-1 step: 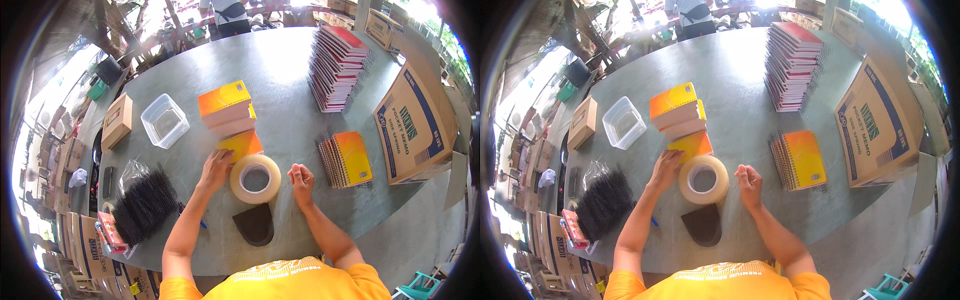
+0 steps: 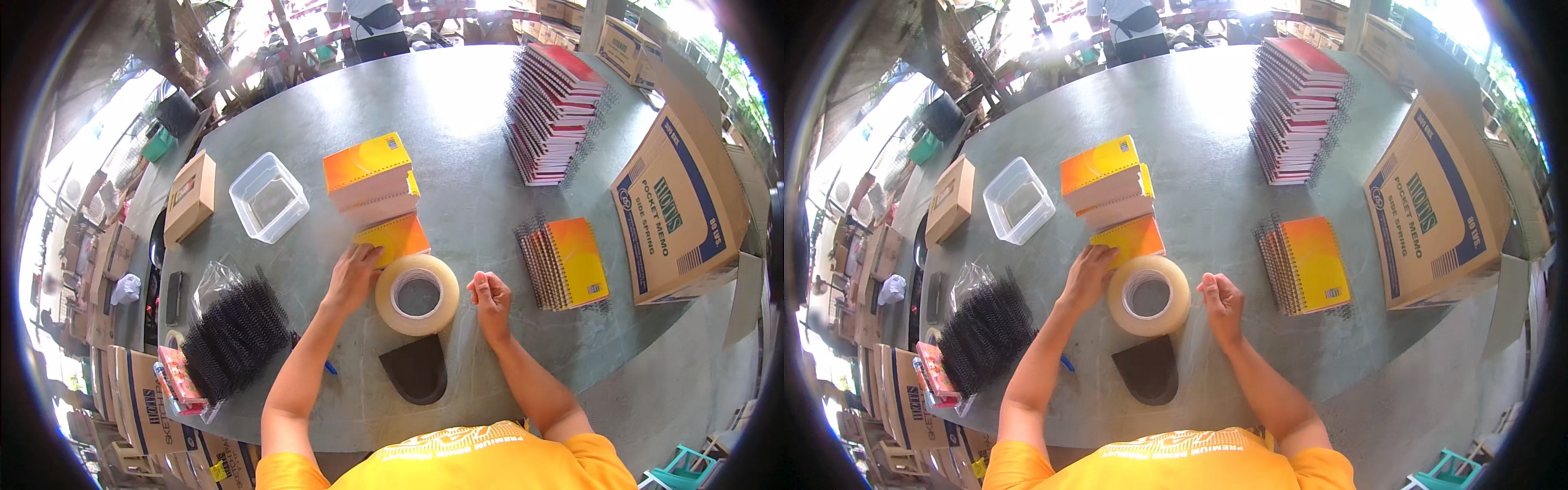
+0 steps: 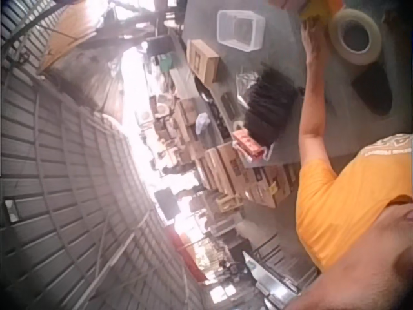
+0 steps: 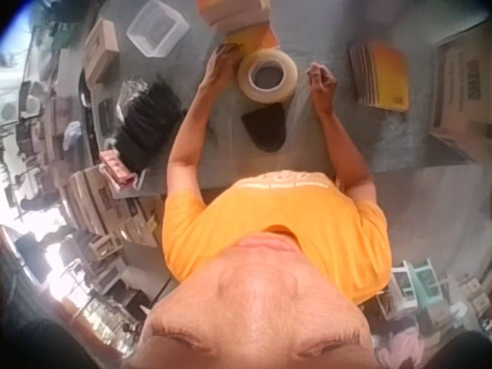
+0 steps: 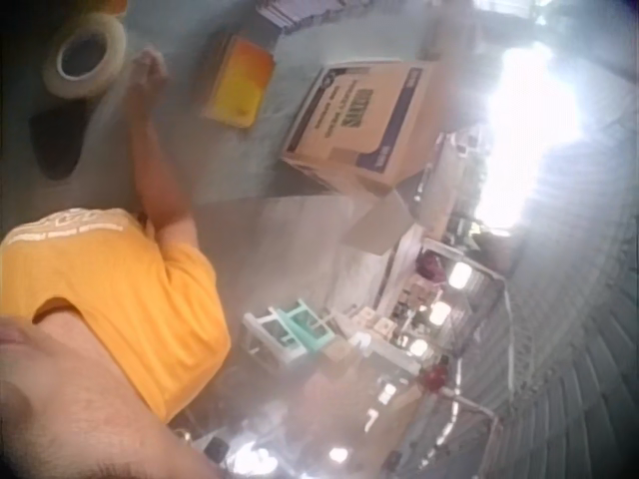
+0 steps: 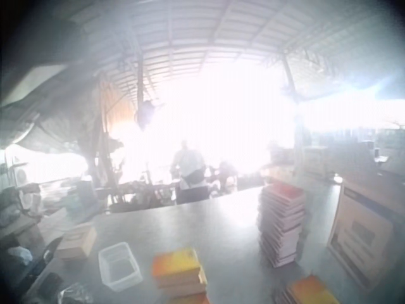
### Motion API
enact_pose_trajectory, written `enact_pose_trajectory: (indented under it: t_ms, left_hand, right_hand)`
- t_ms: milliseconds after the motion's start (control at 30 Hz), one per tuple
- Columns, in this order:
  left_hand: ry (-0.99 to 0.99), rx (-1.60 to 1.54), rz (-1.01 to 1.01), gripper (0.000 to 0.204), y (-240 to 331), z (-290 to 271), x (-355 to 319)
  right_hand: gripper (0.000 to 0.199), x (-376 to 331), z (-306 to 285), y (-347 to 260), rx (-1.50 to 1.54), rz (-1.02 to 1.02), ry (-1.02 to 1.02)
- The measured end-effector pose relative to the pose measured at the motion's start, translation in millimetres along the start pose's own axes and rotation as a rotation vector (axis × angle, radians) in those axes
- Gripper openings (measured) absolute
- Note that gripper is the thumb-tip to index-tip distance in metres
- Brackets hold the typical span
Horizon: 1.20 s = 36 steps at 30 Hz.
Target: The person binds a notebook by inserting a spiral wire coil through the punched holes along the edge, then uses a small black foam block to press against the wire to secure it.
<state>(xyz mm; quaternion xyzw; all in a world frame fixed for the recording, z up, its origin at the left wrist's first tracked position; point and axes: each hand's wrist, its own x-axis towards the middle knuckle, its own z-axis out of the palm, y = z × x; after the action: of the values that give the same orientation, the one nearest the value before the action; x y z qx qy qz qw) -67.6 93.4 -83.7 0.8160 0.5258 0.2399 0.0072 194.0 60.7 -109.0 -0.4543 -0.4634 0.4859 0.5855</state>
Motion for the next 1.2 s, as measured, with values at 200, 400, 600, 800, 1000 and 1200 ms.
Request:
enact_pose_trajectory:
  t_ms: [200, 400, 600, 800, 1000, 1200]
  left_hand:
    - [-0.051, 0.22, 0.092, 0.032, -0.5, 7.6, -3.8]
    - [-0.029, 0.256, 0.082, 0.031, -0.9, -2.8, 2.4]
    - [-0.022, -0.027, -0.039, 0.022, -10.1, -2.5, 9.0]
    - [-0.247, -0.254, -0.297, 0.013, -7.3, -28.1, 27.4]
    - [-0.261, -0.4, -0.372, 0.016, -19.7, -29.9, 30.9]
    - [-0.228, -0.432, -0.388, 0.021, -22.1, -24.6, 29.1]
  right_hand:
    - [0.032, 0.1, 2.0, 1.1, -0.004, -0.005, -0.038]
    - [0.032, -0.5, 2.7, 1.5, -0.008, 0.005, -0.051]
    - [0.032, 0.8, 1.3, 2.7, -0.016, 0.023, -0.059]
    - [0.032, -1.0, 3.9, 0.5, 0.03, 0.037, -0.049]
    - [0.032, -1.5, 1.6, 2.1, 0.023, 0.05, -0.052]
    - [0.031, -2.0, 2.0, -1.5, 0.001, 0.055, -0.048]
